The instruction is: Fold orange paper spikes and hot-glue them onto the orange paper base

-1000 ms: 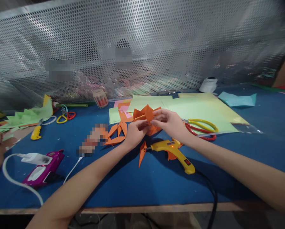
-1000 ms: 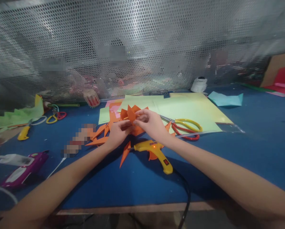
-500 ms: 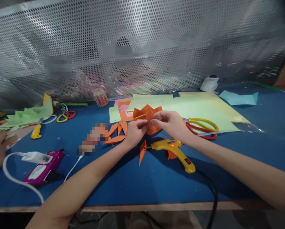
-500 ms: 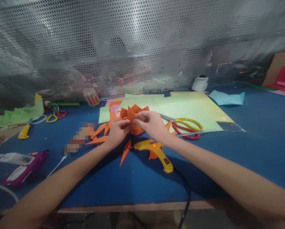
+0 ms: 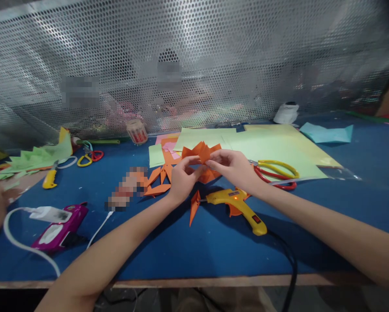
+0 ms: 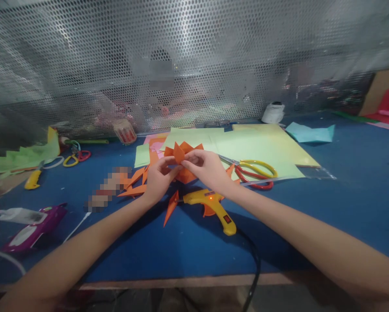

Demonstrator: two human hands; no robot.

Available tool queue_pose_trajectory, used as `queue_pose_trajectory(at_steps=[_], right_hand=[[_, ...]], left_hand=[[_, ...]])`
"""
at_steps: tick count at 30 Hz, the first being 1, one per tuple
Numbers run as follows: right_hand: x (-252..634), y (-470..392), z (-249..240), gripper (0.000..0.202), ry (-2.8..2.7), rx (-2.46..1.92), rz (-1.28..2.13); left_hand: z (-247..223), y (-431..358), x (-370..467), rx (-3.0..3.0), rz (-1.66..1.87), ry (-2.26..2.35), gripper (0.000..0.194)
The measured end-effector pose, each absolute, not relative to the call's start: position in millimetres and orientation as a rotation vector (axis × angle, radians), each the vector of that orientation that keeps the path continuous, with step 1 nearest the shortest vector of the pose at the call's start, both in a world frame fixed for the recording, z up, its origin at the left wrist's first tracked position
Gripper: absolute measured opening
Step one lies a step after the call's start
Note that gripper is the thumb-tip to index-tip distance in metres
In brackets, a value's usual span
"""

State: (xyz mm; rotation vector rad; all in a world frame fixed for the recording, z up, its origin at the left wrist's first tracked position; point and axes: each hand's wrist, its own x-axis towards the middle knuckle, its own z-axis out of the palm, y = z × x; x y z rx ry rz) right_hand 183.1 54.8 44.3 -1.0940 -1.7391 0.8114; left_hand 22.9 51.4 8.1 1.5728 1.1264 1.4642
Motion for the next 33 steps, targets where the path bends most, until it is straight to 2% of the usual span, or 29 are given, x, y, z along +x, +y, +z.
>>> queue_pose_trajectory(at_steps=[11,17,20,23,26,28,33], right_hand=[[182,56,41,0.024,-1.708,-0.957,0.884],[184,54,46,0.019,-1.730,-0.994,0.868],[186,54,51,0.019,-1.704,-1.003,0.891],[188,52,57,0.020,-1.669,-1.001,0.937],[188,47,63,0.023,-1.604,-0.988,1.063],[186,41,66,0.025,-1.573,-0.999,1.175],[179,25,65,0.024,-1.592,-1.027,1.522]], left_hand=[[10,42,27,1.613,1.541,1.099,0.019],[28,49,21,1.709,1.427,1.074,0.023],[53,59,0,1.810,1.137,1.222,0.023],[81,62,-31,1.894,0.996,1.446,0.021],[97,56,-56,2.113,0.314,1.828,0.025],[97,51,-64,2.123,-0.045,1.999,0.029],[78,45,-64,2.134,-0.364,2.028,0.014]])
